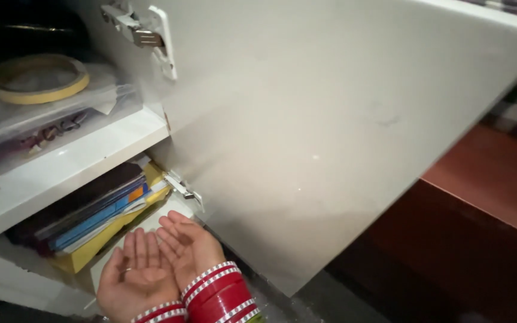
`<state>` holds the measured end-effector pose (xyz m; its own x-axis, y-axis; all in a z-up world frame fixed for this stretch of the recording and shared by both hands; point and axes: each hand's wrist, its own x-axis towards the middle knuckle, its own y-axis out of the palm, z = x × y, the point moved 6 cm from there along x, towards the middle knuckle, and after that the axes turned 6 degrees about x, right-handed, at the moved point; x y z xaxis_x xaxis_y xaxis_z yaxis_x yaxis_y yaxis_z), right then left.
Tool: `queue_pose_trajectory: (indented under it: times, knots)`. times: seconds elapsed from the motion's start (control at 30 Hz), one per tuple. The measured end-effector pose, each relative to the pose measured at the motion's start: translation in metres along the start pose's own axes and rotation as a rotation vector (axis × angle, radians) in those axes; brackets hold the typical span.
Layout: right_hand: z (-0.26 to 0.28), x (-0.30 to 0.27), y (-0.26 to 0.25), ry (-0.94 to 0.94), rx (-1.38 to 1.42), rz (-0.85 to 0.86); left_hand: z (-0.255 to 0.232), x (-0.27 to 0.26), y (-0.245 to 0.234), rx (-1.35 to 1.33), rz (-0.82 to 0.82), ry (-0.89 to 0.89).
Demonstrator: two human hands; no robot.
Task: Organize notebooks and electronic accessories in a bedroom.
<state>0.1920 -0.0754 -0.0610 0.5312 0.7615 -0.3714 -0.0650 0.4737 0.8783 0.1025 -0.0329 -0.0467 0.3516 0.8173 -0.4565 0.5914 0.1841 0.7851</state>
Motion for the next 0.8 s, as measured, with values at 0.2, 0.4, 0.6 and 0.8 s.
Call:
queue_pose_trajectory:
  times: [0.2, 0.4, 0.6, 0.8]
  knots:
    - [-0.041, -0.023, 0.034, 0.130, 0.033, 0.038, -0.036, 0.022, -0.058, 0.007, -0.008, 0.058]
    - [-0.045, -0.085, 0.072, 0.267, -0.014, 0.040, -0.067, -0.045, -0.063, 0.120, -0.068, 0.322]
    - [0.002, -0.141, 0.074, 0.161, 0.020, 0.040, -0.052, -0.140, 0.015, -0.046, -0.014, 0.188]
    - [0.033, -0.198, 0.110, 0.046, 0.028, -0.036, -0.067, -0.198, 0.073, -0.009, 0.038, -0.003]
